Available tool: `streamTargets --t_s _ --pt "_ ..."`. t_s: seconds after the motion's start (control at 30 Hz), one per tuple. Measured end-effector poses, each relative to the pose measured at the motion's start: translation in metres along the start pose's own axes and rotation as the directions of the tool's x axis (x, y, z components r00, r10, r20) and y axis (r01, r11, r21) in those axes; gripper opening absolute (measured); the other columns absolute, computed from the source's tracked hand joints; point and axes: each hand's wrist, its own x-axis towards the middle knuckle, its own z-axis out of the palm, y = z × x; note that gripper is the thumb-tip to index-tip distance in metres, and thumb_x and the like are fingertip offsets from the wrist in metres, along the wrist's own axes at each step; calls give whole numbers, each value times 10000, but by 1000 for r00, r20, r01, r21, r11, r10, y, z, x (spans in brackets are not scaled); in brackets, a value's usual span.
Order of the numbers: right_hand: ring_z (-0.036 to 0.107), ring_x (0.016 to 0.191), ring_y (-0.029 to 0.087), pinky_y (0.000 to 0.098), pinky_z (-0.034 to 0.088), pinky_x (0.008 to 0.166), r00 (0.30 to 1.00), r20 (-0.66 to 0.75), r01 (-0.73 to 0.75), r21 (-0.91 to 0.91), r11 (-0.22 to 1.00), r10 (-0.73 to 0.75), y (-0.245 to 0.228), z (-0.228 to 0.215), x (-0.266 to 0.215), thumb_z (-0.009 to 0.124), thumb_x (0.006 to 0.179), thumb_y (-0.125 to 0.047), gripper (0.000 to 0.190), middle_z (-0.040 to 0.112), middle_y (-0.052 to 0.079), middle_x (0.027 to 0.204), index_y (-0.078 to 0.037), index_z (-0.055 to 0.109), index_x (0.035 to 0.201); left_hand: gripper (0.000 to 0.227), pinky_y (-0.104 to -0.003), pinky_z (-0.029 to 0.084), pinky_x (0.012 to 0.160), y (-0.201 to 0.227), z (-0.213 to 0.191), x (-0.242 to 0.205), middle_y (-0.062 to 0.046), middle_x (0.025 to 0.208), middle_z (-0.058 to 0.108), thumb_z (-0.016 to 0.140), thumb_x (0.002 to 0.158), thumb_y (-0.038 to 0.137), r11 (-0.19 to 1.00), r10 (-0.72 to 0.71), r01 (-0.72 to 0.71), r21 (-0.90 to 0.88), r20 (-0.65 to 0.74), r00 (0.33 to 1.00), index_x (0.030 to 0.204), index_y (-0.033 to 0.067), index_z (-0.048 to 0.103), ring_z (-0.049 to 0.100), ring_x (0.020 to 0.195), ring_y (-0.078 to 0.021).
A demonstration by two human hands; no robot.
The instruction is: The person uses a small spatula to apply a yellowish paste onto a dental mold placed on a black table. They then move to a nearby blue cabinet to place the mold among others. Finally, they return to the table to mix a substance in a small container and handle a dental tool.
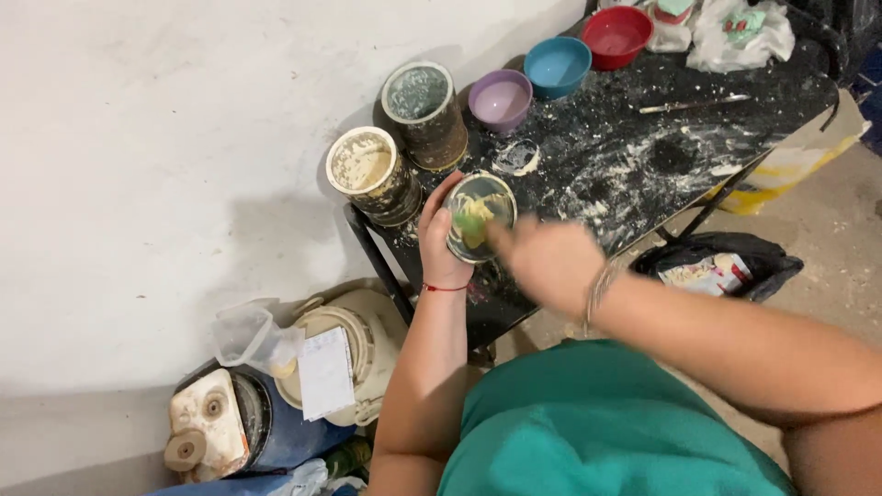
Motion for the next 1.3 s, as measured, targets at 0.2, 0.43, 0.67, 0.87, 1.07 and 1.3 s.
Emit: streamTargets --t_s 0.2,0.43,0.67,0.87,1.07,1.3 --pt "663 504 145 283 564 450 1000 15 7 12 1000 -8 16 -10 5 633 994 -136 253 713 89 729 -138 713 1234 543 -459 619 908 -4 -4 4 -261 1319 662 754 936 320 999 32 -33 18 22 999 1342 -31 672 691 1129 -341" --pt "666 503 137 280 557 439 994 -112 7 -51 999 -13 28 -2 8 620 1007 -144 277 712 84 748 -150 712 1269 559 -542 578 960 6 -3 6 -271 1374 627 786 899 305 985 59 -62 159 28 998 1343 -16 672 641 1204 -385" --pt "691 523 153 310 590 457 997 -1 77 32 996 -77 27 -3 2 612 1020 -105 261 729 115 754 -103 698 1266 588 -447 619 881 15 3 4 -272 1270 678 789 856 286 983 34 -34 181 6 999 1326 -48 674 690 1101 -319" --pt "661 512 140 299 598 486 995 63 76 67 995 -81 36 1 0 624 1004 -112 297 736 86 762 -148 702 1288 595 -438 632 850 23 20 -2 -268 1238 687 814 813 273 984 39 -36 175 -13 999 1288 -61 687 712 1050 -318" --pt "672 515 168 332 576 498 973 -169 161 24 987 -155 63 13 4 626 926 -105 360 695 56 734 -199 747 1251 509 -374 575 904 27 34 -7 -190 1224 687 778 823 240 953 62 -54 298 -19 998 1269 -1 730 663 1065 -243" --pt "698 618 217 342 606 609 983 -167 -58 77 995 70 56 42 -9 651 1033 -175 189 721 70 715 -135 713 1207 470 -389 538 981 20 31 -6 -192 1229 684 795 879 248 907 263 -272 320 72 962 1263 -13 719 660 1137 -255"
